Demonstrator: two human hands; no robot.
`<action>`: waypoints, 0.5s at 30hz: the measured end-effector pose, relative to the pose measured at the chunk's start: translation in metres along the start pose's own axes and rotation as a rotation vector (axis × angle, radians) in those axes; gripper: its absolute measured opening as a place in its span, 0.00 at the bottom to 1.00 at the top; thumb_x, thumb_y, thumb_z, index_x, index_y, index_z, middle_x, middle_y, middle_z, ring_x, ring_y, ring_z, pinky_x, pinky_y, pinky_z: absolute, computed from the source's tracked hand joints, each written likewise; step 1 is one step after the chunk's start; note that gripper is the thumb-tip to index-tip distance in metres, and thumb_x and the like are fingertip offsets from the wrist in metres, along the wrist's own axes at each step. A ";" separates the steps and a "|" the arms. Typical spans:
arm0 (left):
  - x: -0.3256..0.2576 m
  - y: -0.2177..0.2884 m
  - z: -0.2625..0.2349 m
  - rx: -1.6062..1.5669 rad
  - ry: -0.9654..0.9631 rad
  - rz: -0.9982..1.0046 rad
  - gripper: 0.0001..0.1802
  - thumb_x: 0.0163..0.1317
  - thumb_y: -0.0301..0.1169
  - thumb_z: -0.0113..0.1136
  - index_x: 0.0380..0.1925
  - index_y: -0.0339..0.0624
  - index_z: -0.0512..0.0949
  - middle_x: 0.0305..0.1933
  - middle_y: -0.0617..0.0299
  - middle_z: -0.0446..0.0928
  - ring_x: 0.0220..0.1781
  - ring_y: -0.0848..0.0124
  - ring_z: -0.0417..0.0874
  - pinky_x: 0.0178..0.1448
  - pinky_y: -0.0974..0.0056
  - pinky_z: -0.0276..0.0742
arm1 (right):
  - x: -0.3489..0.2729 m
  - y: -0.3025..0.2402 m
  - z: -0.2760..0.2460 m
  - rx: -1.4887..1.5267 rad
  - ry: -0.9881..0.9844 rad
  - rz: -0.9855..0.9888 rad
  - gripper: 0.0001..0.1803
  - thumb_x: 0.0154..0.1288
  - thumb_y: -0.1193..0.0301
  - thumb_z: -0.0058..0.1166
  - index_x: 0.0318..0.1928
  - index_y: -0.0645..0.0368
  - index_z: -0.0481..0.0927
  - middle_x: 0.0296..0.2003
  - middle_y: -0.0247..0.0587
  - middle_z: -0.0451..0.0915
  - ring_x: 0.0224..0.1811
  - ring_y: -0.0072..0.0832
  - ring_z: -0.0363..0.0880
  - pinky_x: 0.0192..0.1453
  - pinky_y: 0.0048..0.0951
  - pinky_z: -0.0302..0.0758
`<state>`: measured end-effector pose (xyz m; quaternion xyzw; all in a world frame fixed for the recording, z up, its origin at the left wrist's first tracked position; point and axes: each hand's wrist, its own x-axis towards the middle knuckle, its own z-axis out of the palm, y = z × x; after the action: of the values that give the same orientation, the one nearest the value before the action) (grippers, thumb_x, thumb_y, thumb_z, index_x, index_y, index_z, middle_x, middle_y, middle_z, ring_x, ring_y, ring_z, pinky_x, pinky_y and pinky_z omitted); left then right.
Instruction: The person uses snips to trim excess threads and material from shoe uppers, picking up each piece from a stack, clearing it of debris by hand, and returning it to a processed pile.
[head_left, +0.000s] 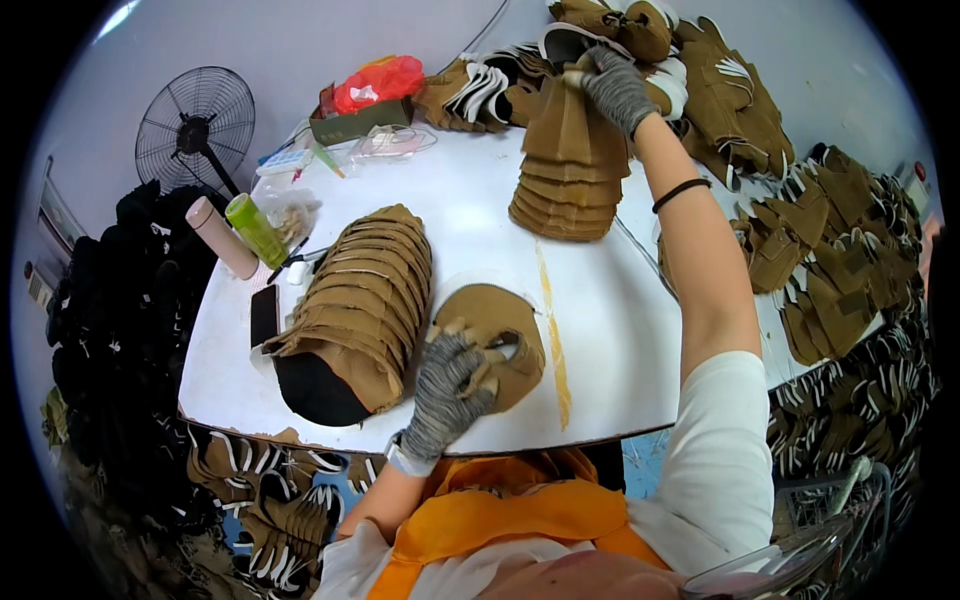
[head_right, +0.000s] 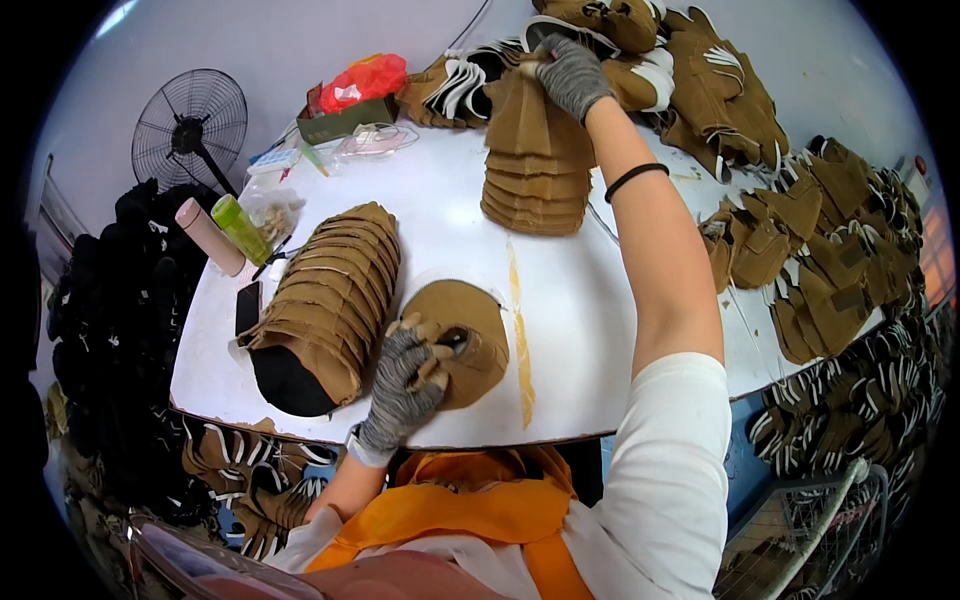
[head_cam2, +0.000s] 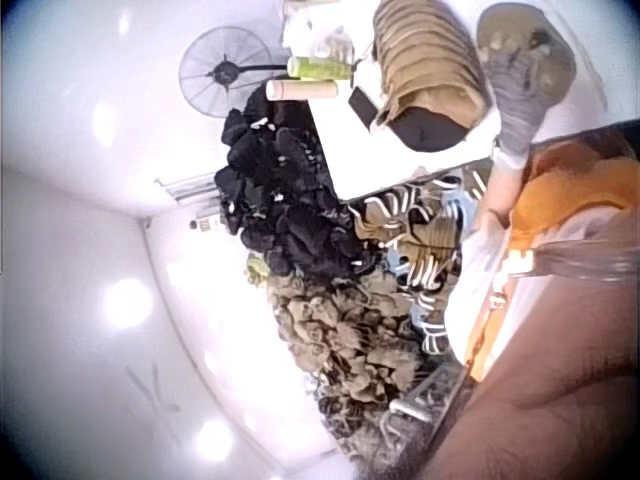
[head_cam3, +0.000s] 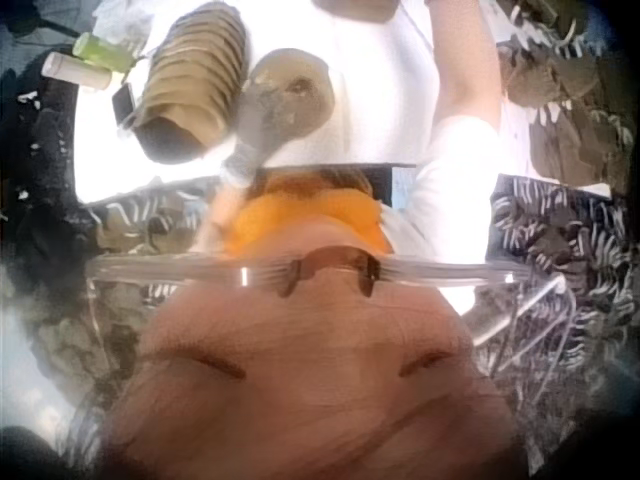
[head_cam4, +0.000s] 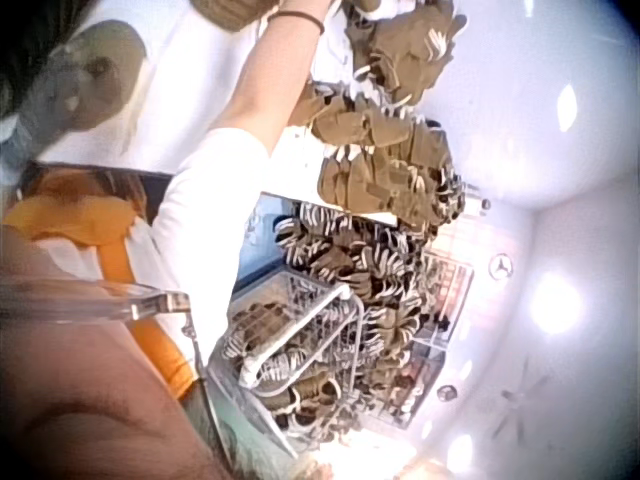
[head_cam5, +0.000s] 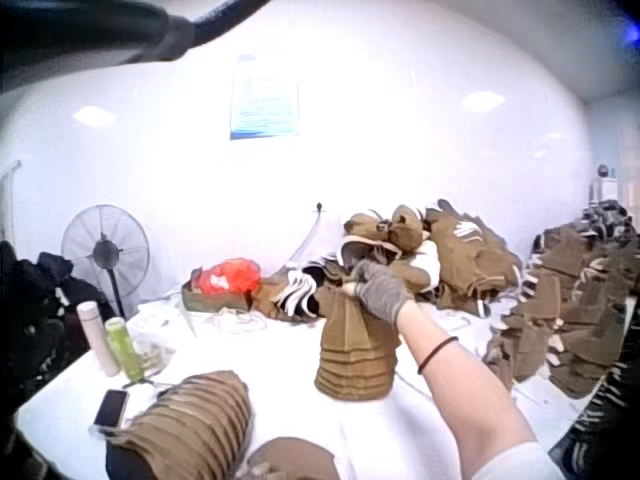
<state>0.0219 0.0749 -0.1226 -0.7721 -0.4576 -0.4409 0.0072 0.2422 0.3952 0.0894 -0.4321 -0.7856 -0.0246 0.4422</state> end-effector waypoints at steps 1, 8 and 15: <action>0.000 -0.003 0.003 0.017 0.015 0.021 0.21 0.44 0.28 0.64 0.43 0.47 0.79 0.49 0.52 0.72 0.58 0.50 0.68 0.64 0.47 0.58 | 0.004 0.004 -0.008 0.032 0.061 0.020 0.29 0.54 0.50 0.61 0.49 0.57 0.77 0.42 0.48 0.78 0.46 0.38 0.77 0.52 0.35 0.72; 0.011 0.051 -0.030 -0.213 0.160 0.036 0.27 0.52 0.38 0.66 0.51 0.39 0.72 0.55 0.51 0.70 0.59 0.51 0.69 0.64 0.55 0.63 | -0.039 -0.056 -0.122 0.591 0.422 -0.133 0.07 0.58 0.77 0.58 0.36 0.59 0.74 0.29 0.28 0.75 0.33 0.17 0.71 0.39 0.20 0.71; 0.048 0.101 0.029 -1.782 -0.212 -0.724 0.50 0.55 0.67 0.46 0.65 0.37 0.57 0.64 0.52 0.64 0.68 0.61 0.62 0.72 0.55 0.51 | -0.210 -0.084 -0.167 0.378 0.412 -0.263 0.07 0.59 0.67 0.60 0.37 0.53 0.81 0.31 0.34 0.80 0.37 0.28 0.79 0.41 0.23 0.76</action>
<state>0.1226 0.0621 -0.0683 -0.3423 -0.1639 -0.5295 -0.7587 0.3452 0.1345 0.0694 -0.2227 -0.7192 -0.0219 0.6578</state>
